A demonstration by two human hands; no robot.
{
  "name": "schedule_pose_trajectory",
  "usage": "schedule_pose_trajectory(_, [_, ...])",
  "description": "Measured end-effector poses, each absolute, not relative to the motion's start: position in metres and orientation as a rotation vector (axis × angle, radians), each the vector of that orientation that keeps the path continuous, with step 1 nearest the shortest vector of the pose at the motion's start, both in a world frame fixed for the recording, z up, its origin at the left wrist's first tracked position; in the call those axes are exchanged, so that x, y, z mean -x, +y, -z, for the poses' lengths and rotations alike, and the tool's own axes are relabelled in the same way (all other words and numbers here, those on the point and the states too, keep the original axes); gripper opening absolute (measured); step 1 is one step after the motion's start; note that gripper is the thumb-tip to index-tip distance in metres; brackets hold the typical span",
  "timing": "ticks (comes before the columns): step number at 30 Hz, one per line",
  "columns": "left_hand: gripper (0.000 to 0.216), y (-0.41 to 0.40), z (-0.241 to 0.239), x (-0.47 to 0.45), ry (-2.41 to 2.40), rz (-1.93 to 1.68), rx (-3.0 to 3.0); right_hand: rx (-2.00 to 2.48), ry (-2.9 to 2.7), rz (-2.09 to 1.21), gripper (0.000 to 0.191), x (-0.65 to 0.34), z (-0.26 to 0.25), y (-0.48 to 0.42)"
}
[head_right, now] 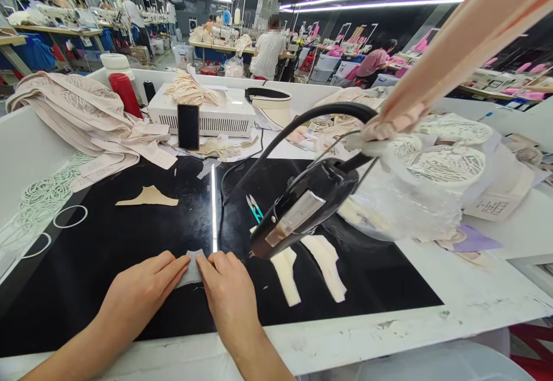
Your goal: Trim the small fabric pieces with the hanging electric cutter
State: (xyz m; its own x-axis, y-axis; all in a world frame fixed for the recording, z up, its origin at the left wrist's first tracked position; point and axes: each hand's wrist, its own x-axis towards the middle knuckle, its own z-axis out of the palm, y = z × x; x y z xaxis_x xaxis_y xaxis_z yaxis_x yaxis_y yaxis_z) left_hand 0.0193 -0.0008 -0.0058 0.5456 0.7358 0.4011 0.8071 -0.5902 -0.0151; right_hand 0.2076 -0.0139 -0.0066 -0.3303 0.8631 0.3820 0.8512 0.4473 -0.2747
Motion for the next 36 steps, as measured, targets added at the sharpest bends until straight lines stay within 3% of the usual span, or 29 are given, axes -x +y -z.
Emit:
schedule_pose_trajectory(11, [0.025, 0.0, 0.002, -0.018, -1.21, 0.549, 2.581, 1.448, -2.237, -0.022, 0.025, -0.207, 0.011, -0.014])
schedule_pose_trajectory(22, [0.03, -0.004, -0.001, -0.037, -1.035, 0.812, 2.68, 1.454, -2.239, -0.056, 0.02, -0.205, 0.009, -0.015])
schedule_pose_trajectory(36, [0.037, -0.001, 0.002, -0.036, -1.014, 0.77, 2.6, 1.415, -2.2, -0.026, 0.022, -0.204, 0.012, -0.013])
